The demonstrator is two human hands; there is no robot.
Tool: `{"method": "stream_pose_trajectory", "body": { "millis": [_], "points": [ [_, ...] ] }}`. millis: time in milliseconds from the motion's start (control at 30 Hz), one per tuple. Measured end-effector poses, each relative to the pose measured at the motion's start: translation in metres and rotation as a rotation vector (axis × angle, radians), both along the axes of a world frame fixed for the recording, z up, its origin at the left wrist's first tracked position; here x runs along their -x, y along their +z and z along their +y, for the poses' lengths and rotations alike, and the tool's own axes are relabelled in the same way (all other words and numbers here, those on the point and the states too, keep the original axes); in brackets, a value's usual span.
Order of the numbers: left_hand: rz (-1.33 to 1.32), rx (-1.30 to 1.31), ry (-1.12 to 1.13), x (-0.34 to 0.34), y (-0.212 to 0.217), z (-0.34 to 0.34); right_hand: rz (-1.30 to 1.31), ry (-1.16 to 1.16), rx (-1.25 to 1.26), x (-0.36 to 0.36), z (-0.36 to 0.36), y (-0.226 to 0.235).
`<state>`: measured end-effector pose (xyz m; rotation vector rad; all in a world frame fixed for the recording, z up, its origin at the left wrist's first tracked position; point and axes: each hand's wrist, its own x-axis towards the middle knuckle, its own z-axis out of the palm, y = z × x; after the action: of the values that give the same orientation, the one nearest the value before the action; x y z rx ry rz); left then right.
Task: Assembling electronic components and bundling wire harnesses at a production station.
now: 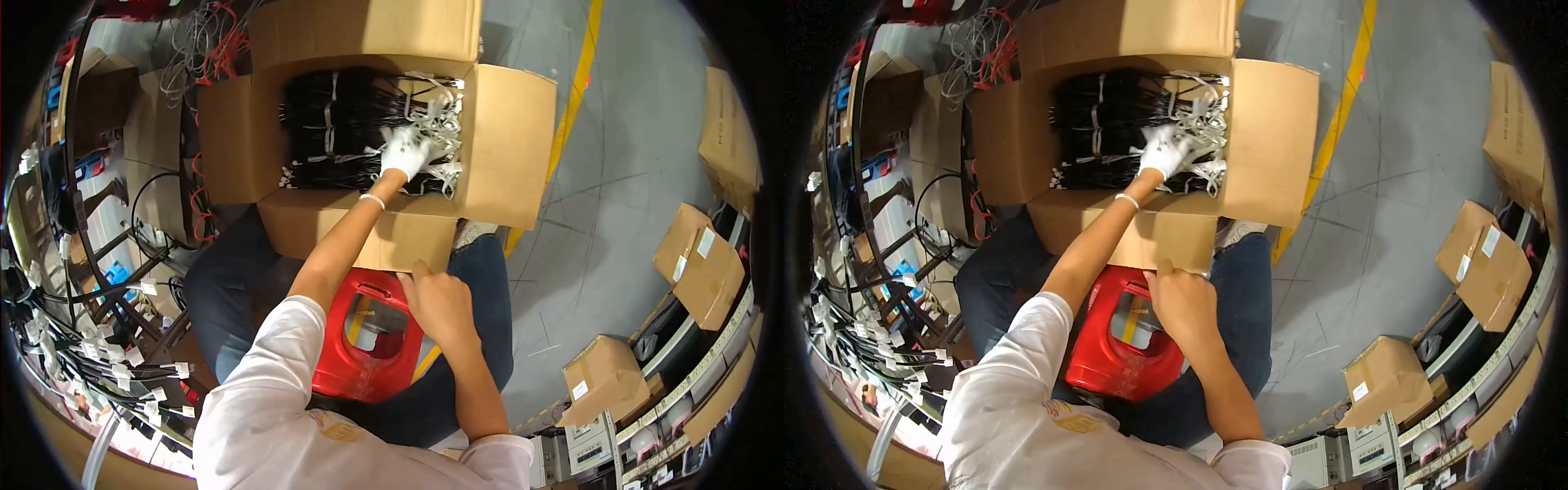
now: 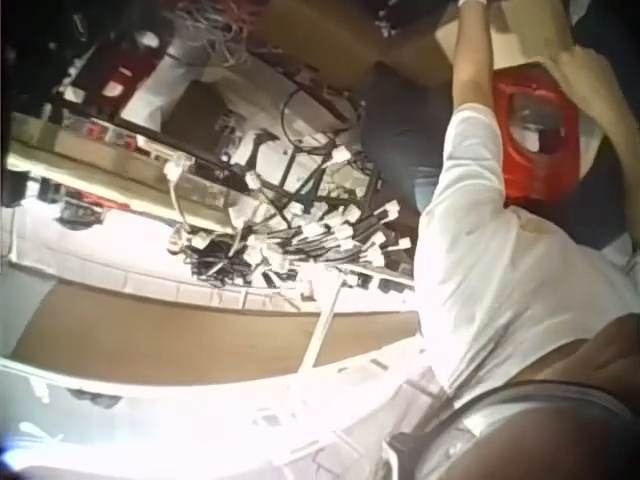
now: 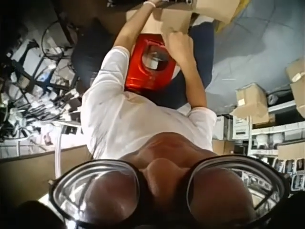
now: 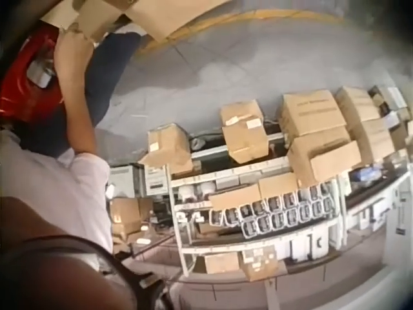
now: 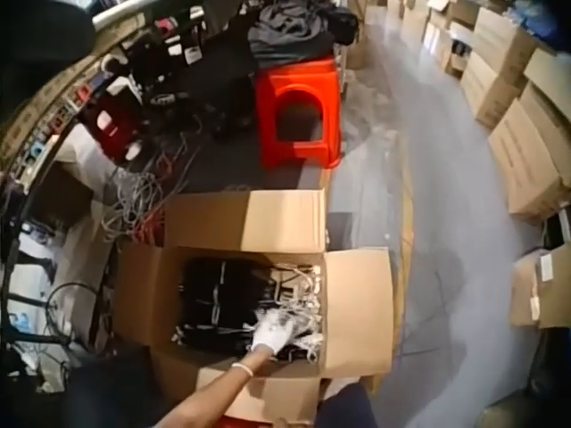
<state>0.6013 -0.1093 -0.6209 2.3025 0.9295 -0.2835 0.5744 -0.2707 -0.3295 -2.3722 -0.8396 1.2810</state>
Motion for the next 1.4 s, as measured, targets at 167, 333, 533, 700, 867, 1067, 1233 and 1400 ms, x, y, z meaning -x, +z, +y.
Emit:
{"method": "stream_pose_trajectory", "body": {
  "millis": [167, 333, 533, 700, 867, 1067, 1233, 1400],
  "points": [
    [0.07, -0.174, 0.305, 0.0, -0.012, 0.111, -0.009, -0.049, -0.059, 0.003, -0.006, -0.003],
    [0.254, -0.454, -0.127, 0.034, -0.044, 0.182, 0.012, 0.014, -0.04, 0.01, -0.004, -0.008],
    [0.408, -0.546, -0.5, 0.013, -0.035, 0.188, 0.027, 0.047, -0.025, 0.019, -0.004, -0.014],
    [0.413, -0.537, -0.61, 0.01, -0.028, 0.195, 0.007, 0.054, -0.033, 0.023, 0.003, -0.02],
    [0.4, -0.505, -0.547, 0.009, -0.023, 0.191, 0.013, 0.074, -0.052, 0.027, 0.01, -0.02],
    [0.245, -0.42, -0.725, 0.012, -0.024, 0.198, -0.019, 0.093, -0.096, 0.033, 0.017, -0.017],
    [0.312, -0.346, -0.753, 0.007, -0.012, 0.198, 0.005, 0.13, -0.084, 0.039, 0.018, -0.019],
    [0.2, -0.343, -0.767, 0.021, 0.023, 0.193, -0.028, 0.077, -0.075, 0.032, 0.01, -0.028]
  ]
}}
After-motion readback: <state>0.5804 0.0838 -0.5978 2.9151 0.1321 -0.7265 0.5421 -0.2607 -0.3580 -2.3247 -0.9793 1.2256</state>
